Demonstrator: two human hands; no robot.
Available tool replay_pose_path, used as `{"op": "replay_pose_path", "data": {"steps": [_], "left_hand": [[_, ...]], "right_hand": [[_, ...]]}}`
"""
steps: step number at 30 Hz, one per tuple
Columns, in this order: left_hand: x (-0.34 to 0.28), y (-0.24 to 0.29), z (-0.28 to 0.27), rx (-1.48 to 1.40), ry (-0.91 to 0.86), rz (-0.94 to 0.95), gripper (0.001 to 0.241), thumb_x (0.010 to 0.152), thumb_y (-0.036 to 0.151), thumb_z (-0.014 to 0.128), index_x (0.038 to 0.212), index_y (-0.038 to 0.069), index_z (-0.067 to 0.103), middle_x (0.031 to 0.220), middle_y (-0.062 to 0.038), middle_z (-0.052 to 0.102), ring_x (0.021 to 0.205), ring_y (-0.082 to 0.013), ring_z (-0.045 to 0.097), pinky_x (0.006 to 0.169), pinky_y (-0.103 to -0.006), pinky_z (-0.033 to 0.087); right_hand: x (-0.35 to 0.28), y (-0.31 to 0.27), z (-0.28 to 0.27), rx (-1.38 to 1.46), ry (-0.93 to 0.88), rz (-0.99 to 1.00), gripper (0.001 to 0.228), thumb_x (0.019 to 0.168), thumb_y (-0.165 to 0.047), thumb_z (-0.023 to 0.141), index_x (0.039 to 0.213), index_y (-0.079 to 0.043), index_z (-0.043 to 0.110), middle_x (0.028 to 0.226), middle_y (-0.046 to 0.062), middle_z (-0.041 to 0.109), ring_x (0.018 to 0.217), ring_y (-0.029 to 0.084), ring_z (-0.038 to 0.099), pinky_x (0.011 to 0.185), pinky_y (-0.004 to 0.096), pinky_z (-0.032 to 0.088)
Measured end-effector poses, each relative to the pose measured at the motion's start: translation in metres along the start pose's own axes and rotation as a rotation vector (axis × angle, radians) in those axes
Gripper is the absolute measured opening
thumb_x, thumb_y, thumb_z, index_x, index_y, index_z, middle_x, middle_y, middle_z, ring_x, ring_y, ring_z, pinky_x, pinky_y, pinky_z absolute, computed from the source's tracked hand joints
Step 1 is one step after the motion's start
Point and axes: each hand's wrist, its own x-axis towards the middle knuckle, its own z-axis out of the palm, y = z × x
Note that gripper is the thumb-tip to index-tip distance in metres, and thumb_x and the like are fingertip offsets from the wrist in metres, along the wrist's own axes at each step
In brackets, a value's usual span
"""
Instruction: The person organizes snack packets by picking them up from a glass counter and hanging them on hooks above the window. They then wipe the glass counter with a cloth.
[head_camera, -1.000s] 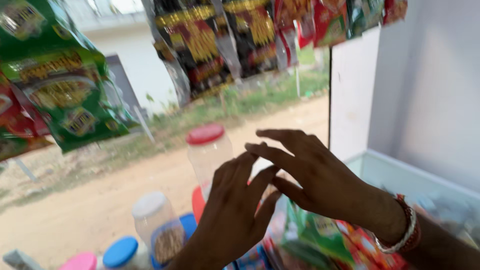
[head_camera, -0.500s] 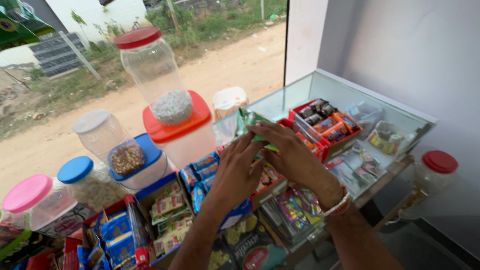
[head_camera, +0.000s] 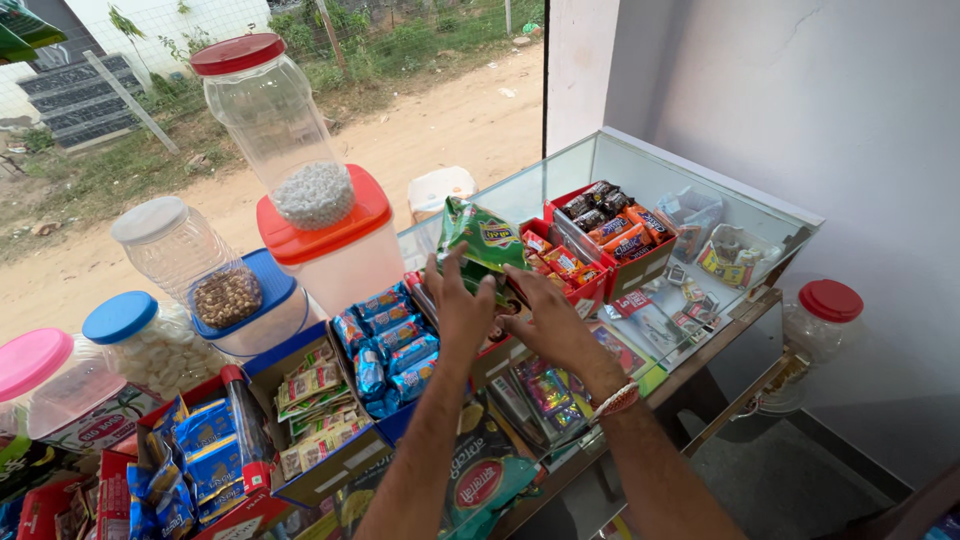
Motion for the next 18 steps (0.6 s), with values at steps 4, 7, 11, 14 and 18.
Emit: {"op": "replay_pose_path", "data": {"steps": [4, 7, 11, 14, 18], "left_hand": [[0.023, -0.012, 0.005, -0.422, -0.162, -0.234, 0.066, 0.082, 0.012, 0.069, 0.145, 0.008, 0.052, 0.145, -0.024, 0.047, 0.121, -0.0323, 0.062, 0.098, -0.0407, 0.053], [0.03, -0.01, 0.005, -0.688, -0.259, -0.447, 0.072, 0.084, 0.016, 0.07, 0.15, 0.003, 0.045, 0.128, -0.021, 0.065, 0.106, -0.024, 0.068, 0.087, -0.0362, 0.056], [0.021, 0.004, -0.002, -0.802, -0.248, -0.487, 0.078, 0.088, 0.019, 0.072, 0.154, -0.001, 0.037, 0.127, -0.016, 0.065, 0.103, -0.0177, 0.067, 0.085, -0.0319, 0.054], [-0.003, 0.018, -0.007, -0.976, -0.272, -0.456, 0.081, 0.088, 0.02, 0.072, 0.156, -0.001, 0.032, 0.126, -0.016, 0.062, 0.103, -0.0182, 0.067, 0.088, -0.032, 0.056], [-0.031, 0.033, -0.013, -1.159, -0.269, -0.415, 0.083, 0.09, 0.02, 0.071, 0.157, -0.006, 0.03, 0.126, -0.012, 0.062, 0.106, -0.0161, 0.065, 0.091, -0.0312, 0.054]], "right_hand": [[-0.002, 0.002, 0.005, 0.233, -0.035, 0.218, 0.08, 0.085, -0.026, 0.077, 0.153, -0.008, 0.038, 0.151, 0.019, 0.048, 0.132, 0.034, 0.056, 0.106, 0.043, 0.048], [-0.001, 0.01, 0.01, 0.507, -0.02, 0.329, 0.081, 0.086, -0.027, 0.075, 0.154, -0.008, 0.037, 0.15, 0.018, 0.049, 0.129, 0.03, 0.061, 0.101, 0.04, 0.054], [0.003, 0.02, 0.019, 0.746, 0.062, 0.385, 0.077, 0.091, -0.03, 0.074, 0.154, -0.002, 0.042, 0.144, 0.019, 0.059, 0.128, 0.028, 0.064, 0.1, 0.036, 0.055], [0.001, 0.021, 0.02, 1.058, 0.104, 0.606, 0.073, 0.09, -0.037, 0.071, 0.148, -0.003, 0.043, 0.135, 0.015, 0.067, 0.12, 0.025, 0.068, 0.088, 0.036, 0.055], [-0.003, 0.009, 0.016, 1.46, 0.284, 0.555, 0.064, 0.091, -0.046, 0.072, 0.138, -0.006, 0.055, 0.121, 0.011, 0.065, 0.104, 0.023, 0.065, 0.085, 0.039, 0.056]]}}
